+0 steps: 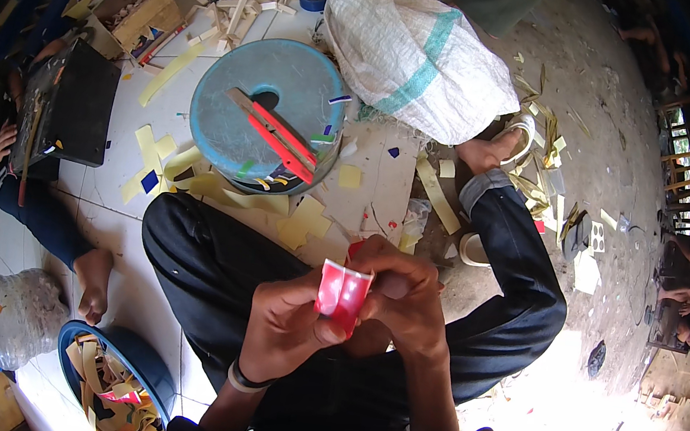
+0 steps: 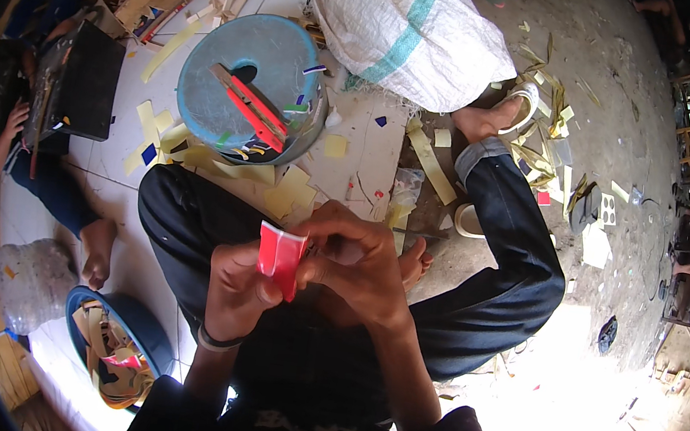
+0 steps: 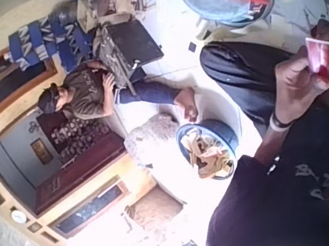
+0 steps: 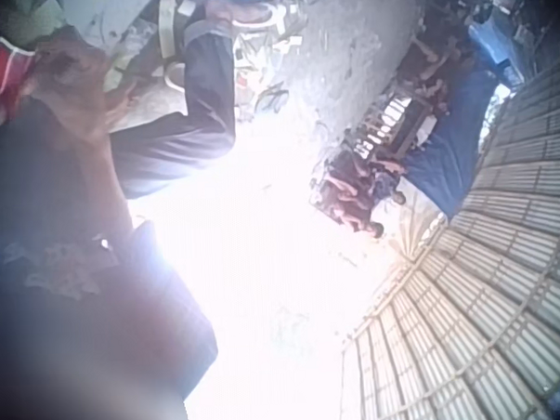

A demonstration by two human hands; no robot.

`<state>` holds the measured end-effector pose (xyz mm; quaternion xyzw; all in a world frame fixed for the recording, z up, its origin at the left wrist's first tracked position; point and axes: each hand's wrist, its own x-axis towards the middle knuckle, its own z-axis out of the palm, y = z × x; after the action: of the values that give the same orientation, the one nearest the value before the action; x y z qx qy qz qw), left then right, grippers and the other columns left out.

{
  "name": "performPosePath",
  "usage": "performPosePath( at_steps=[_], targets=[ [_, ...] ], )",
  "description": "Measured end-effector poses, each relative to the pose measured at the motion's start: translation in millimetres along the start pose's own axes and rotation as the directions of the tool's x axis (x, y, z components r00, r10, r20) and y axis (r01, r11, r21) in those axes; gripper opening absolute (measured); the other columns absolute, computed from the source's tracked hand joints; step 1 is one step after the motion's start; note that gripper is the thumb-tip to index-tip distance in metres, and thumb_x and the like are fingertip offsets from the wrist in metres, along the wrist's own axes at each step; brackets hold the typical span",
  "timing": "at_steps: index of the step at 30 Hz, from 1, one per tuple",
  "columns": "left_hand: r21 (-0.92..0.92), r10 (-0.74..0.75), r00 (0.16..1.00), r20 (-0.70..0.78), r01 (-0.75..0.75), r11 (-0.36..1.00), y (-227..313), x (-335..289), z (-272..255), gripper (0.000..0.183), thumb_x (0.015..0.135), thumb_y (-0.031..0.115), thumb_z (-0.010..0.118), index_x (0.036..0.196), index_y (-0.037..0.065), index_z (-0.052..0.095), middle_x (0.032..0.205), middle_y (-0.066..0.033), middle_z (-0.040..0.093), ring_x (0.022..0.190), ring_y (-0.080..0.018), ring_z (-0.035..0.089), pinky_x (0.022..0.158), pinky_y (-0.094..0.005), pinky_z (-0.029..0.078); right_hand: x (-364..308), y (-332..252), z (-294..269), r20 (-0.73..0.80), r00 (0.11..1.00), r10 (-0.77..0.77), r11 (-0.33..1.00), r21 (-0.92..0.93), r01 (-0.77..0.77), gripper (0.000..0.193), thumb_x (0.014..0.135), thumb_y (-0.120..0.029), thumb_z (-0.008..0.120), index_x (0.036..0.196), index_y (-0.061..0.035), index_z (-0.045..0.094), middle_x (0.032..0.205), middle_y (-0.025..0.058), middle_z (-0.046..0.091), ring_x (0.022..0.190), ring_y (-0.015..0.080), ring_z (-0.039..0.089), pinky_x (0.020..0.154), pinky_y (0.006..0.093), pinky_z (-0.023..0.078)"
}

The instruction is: The person sits on the floor and uses pink scissors to cut a red printed paper strip into smaller rectangular pieces. They repeatedly fold, cut, and separate the pieces, placing the cut pieces on the floor.

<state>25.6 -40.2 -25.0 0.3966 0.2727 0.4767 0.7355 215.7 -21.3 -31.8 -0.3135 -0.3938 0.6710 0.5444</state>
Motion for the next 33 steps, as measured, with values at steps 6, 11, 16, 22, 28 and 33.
performPosePath(
  at_steps=[6,11,16,22,28,33],
  targets=[
    [0.027,0.061,0.995,-0.076,-0.060,0.998,-2.6,2.3,2.2,0.038,0.090,0.008,0.086,0.123,-0.006,0.072,0.126,-0.0160,0.072,0.117,-0.0210,0.066,0.104,-0.0361,0.050,1.0,-0.5,-1.1,-0.166,0.983,-0.081,0.990,-0.124,0.061,0.032,0.073,0.006,0.092,0.101,0.0024,0.076,0.092,0.0019,0.066,0.082,0.0083,0.060,0.074,0.0255,0.050],
    [0.333,0.192,0.978,-0.087,-0.153,0.931,-0.2,11.3,-0.4,0.038,0.077,0.004,0.093,0.112,-0.001,0.077,0.117,-0.0130,0.076,0.109,-0.0230,0.068,0.100,-0.0362,0.052,-6.3,-11.9,5.5,-0.169,0.982,-0.078,0.927,-0.374,0.009,0.016,0.081,0.005,0.087,0.093,0.0026,0.077,0.095,0.0064,0.071,0.092,0.0103,0.068,0.078,0.0241,0.053],
    [0.566,0.267,0.958,-0.102,-0.165,0.808,0.5,18.8,0.4,0.032,0.074,0.006,0.095,0.100,0.001,0.078,0.106,-0.0104,0.077,0.101,-0.0232,0.070,0.092,-0.0350,0.054,-14.1,-16.6,21.5,-0.294,0.956,-0.004,0.940,-0.327,-0.097,0.012,0.090,0.002,0.082,0.100,0.0036,0.076,0.100,0.0069,0.070,0.095,0.0113,0.069,0.081,0.0255,0.055],
    [0.545,0.259,0.958,-0.127,-0.151,0.825,-5.4,22.2,-1.6,0.035,0.074,0.007,0.096,0.099,0.001,0.073,0.104,-0.0098,0.074,0.098,-0.0208,0.070,0.090,-0.0343,0.055,-16.9,-8.9,29.5,-0.315,0.949,0.014,0.957,-0.271,-0.104,0.015,0.095,0.002,0.077,0.109,0.0044,0.073,0.104,0.0054,0.066,0.093,0.0101,0.066,0.084,0.0250,0.052],
    [0.274,0.192,0.957,-0.219,-0.128,0.953,-11.4,15.6,2.9,0.067,0.074,-0.001,0.096,0.121,0.002,0.049,0.113,-0.0096,0.065,0.105,-0.0155,0.069,0.096,-0.0301,0.054,-14.3,-12.5,19.5,-0.206,0.978,0.044,0.925,-0.362,-0.118,0.013,0.099,0.001,0.073,0.110,0.0063,0.070,0.104,0.0061,0.066,0.091,0.0105,0.063,0.082,0.0253,0.051],
    [0.352,0.182,0.972,-0.148,-0.120,0.928,-8.9,15.0,-5.7,0.071,0.075,-0.002,0.095,0.125,0.003,0.045,0.116,-0.0095,0.062,0.111,-0.0154,0.068,0.100,-0.0296,0.052,-12.8,-15.8,22.9,-0.178,0.975,0.130,0.947,-0.268,-0.175,0.008,0.100,0.000,0.070,0.105,0.0065,0.069,0.104,0.0074,0.064,0.100,0.0130,0.061,0.091,0.0274,0.048]
  ],
)
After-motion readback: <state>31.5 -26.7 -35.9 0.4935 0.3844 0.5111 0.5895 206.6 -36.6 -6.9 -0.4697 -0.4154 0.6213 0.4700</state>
